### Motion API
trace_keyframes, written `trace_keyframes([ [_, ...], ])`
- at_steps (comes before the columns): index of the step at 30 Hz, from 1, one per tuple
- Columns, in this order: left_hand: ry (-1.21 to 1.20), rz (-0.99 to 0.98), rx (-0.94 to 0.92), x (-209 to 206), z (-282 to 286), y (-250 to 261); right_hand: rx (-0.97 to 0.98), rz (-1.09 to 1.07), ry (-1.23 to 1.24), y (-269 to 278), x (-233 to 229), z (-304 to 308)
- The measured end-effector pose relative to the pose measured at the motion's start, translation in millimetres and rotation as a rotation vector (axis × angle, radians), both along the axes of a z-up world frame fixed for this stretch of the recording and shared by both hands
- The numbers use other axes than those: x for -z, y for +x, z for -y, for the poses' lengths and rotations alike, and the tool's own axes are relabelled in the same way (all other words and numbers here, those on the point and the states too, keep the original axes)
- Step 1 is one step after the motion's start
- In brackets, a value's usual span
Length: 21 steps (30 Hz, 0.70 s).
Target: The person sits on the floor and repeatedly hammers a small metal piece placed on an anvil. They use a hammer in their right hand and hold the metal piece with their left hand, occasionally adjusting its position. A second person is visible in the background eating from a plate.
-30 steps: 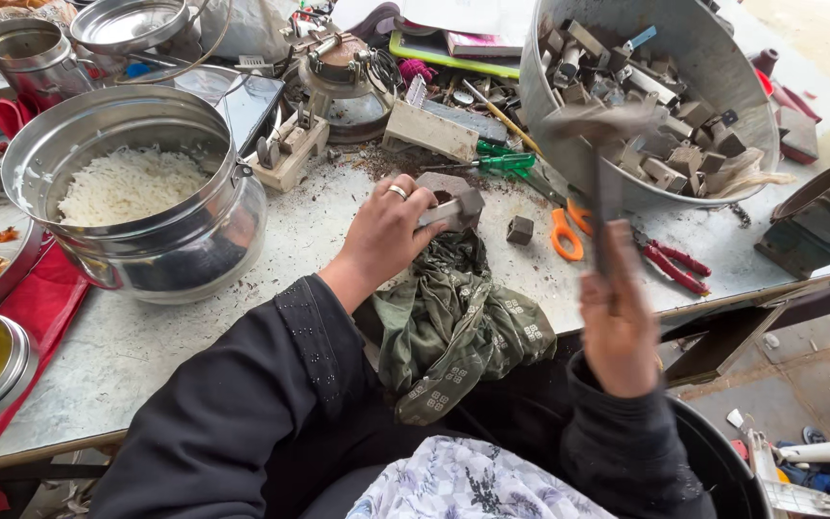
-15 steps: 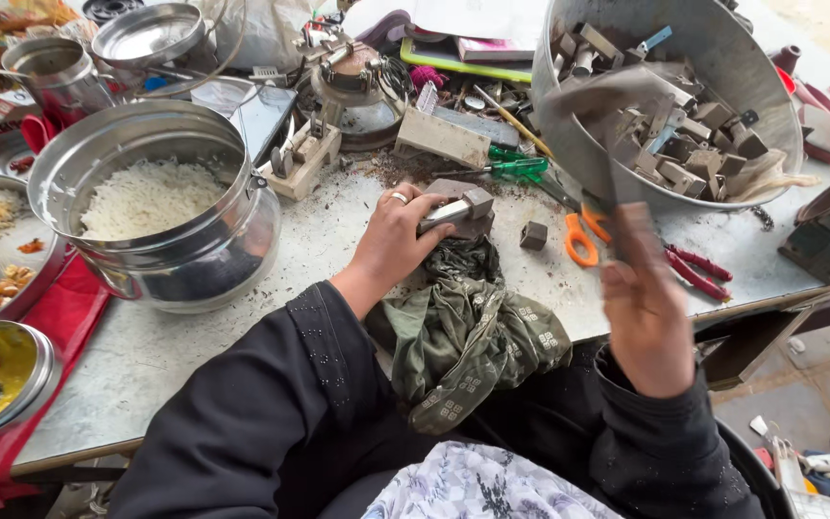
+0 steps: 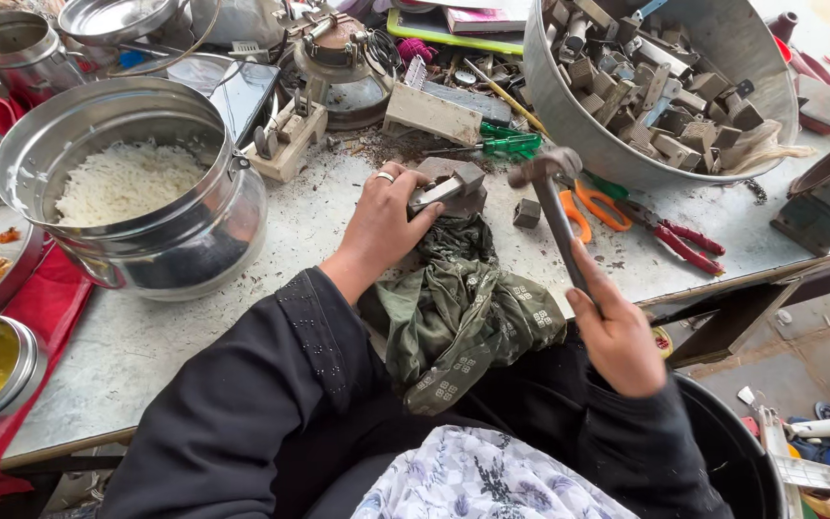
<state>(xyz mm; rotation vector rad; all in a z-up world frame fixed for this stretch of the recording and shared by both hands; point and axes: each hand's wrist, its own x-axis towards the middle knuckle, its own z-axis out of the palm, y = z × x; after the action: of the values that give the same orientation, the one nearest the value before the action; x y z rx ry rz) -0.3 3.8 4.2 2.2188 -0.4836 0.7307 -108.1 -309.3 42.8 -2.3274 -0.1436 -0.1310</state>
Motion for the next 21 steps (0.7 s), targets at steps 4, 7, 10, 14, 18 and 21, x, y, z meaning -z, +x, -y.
trace_keyframes([
  [4, -0.006, 0.038, 0.003, -5, -1, -2, -0.142, 0.070, -0.074, -5, -6, 14],
  [7, -0.059, 0.002, 0.059, -8, 1, -5, -0.119, 0.045, -0.107, 0, 6, 19],
  [10, -0.041, 0.018, 0.114, -10, -1, -6, -0.079, 0.077, -0.143, 7, 17, 19],
  [14, -0.040, -0.001, 0.164, -16, -4, -9, -0.019, 0.108, -0.340, 17, 13, 13],
  [18, -0.065, -0.022, 0.177, -20, -3, -13, 0.025, 0.208, -0.553, 31, 12, 9],
  [21, -0.045, -0.010, 0.143, -22, -1, -14, 0.025, 0.279, -0.580, 52, 16, 12],
])
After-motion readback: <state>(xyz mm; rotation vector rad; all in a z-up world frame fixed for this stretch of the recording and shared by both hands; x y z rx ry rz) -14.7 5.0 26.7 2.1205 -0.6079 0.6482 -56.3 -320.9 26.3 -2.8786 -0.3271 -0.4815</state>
